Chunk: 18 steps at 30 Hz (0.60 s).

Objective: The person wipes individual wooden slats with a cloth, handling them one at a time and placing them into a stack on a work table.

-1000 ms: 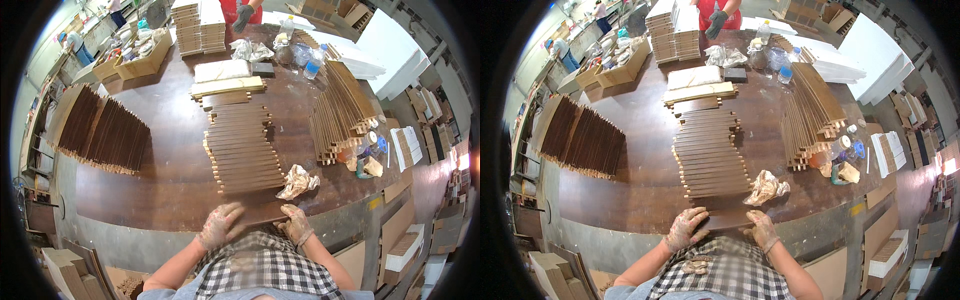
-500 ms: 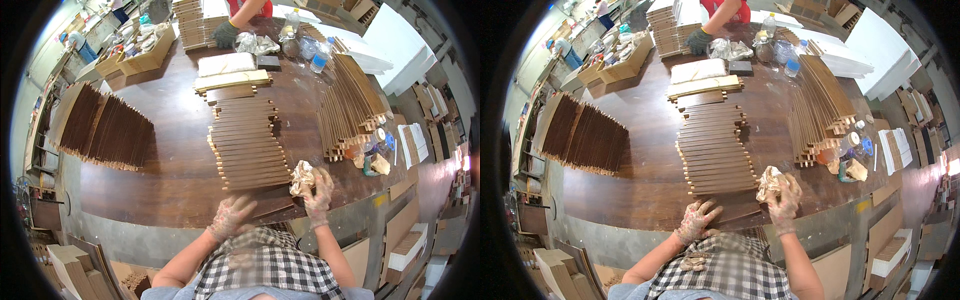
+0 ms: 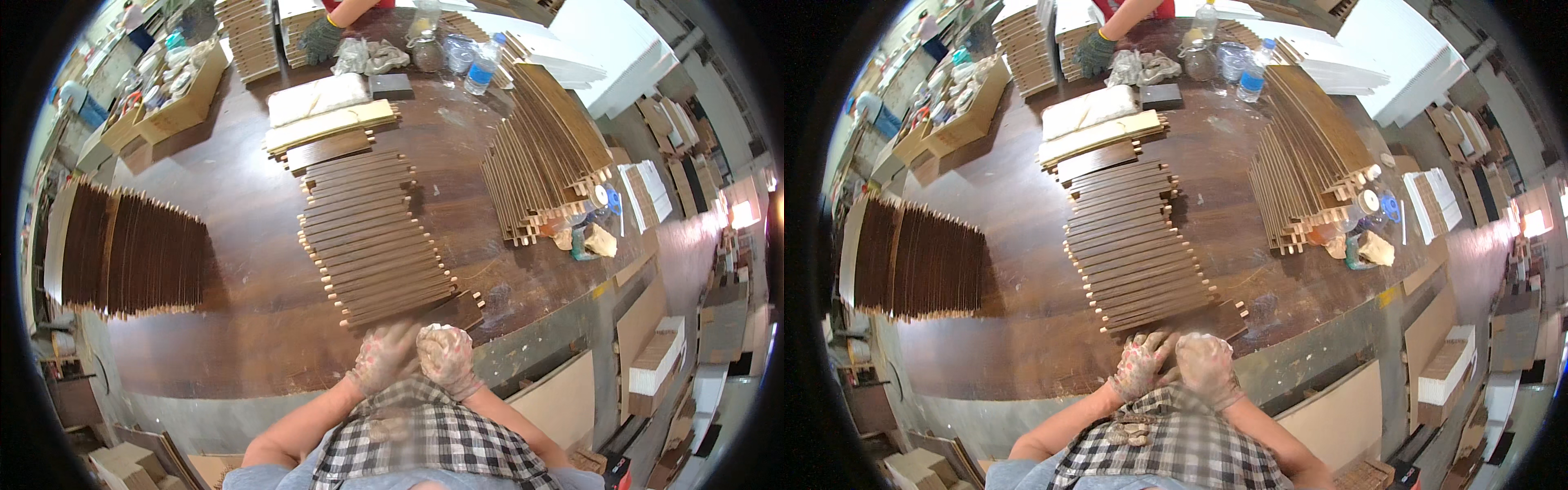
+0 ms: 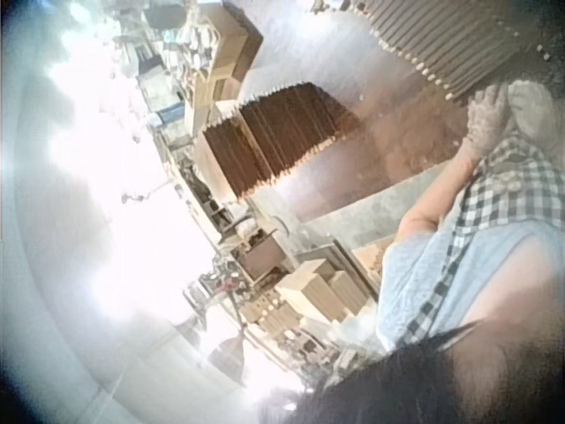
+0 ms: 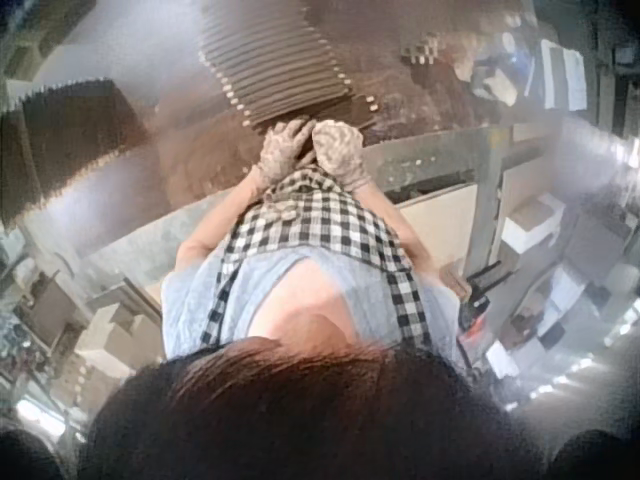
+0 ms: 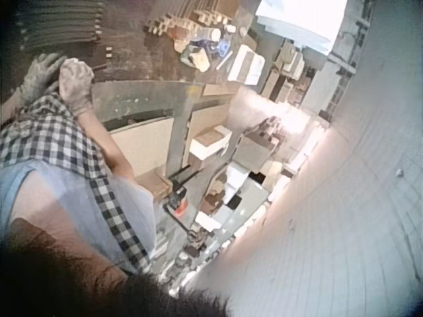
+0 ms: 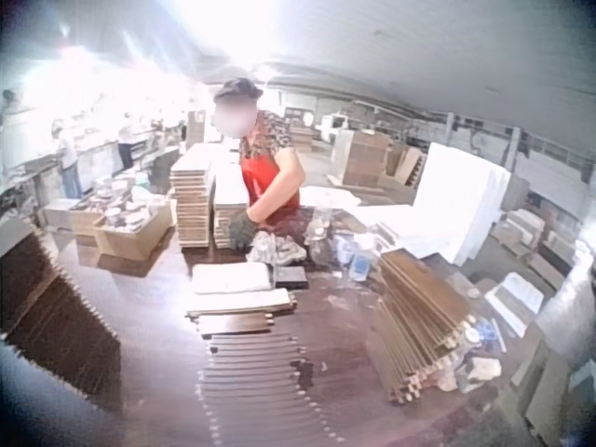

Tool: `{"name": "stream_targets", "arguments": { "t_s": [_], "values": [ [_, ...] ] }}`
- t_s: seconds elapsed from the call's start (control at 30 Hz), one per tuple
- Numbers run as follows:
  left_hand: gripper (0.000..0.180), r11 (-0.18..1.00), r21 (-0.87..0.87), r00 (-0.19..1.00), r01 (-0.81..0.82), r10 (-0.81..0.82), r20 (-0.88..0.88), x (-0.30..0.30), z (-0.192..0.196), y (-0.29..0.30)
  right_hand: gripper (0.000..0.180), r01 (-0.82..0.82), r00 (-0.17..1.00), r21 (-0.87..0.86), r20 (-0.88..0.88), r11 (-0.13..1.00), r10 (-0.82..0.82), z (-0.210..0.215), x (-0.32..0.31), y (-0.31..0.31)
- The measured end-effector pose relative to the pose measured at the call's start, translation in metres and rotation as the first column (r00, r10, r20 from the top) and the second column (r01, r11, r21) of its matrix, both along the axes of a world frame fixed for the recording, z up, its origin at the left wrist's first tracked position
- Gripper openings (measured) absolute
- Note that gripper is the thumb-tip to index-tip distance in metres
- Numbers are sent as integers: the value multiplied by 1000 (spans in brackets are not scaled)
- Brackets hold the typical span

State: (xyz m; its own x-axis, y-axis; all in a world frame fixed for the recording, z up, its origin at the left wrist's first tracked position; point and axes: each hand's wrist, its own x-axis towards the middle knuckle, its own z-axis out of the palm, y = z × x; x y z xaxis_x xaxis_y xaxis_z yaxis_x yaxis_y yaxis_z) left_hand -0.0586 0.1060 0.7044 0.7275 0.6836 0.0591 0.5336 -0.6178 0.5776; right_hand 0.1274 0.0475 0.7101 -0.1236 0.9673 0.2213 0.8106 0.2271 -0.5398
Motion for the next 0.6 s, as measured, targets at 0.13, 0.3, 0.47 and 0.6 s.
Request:
{"name": "stream_targets", "arguments": {
  "t_s": [0.13,0.3,0.47,0.6],
  "values": [
    [71,999,24,999,-26,27,-38,1,-1,-2,32,90,996,142,-11,986,-89,-19,32,1],
    [71,999,31,999,32,-31,-26,2,3,5,22,457,888,243,-65,856,-456,-18,90,15],
    [72,992,127,999,28,-30,17,4,-12,4,16,259,965,256,-40,931,-258,0,21,1],
    [72,993,121,1000,18,-15,-20,1,-11,4,26,442,703,6,619,897,-351,-15,29,2]
  ]
}}
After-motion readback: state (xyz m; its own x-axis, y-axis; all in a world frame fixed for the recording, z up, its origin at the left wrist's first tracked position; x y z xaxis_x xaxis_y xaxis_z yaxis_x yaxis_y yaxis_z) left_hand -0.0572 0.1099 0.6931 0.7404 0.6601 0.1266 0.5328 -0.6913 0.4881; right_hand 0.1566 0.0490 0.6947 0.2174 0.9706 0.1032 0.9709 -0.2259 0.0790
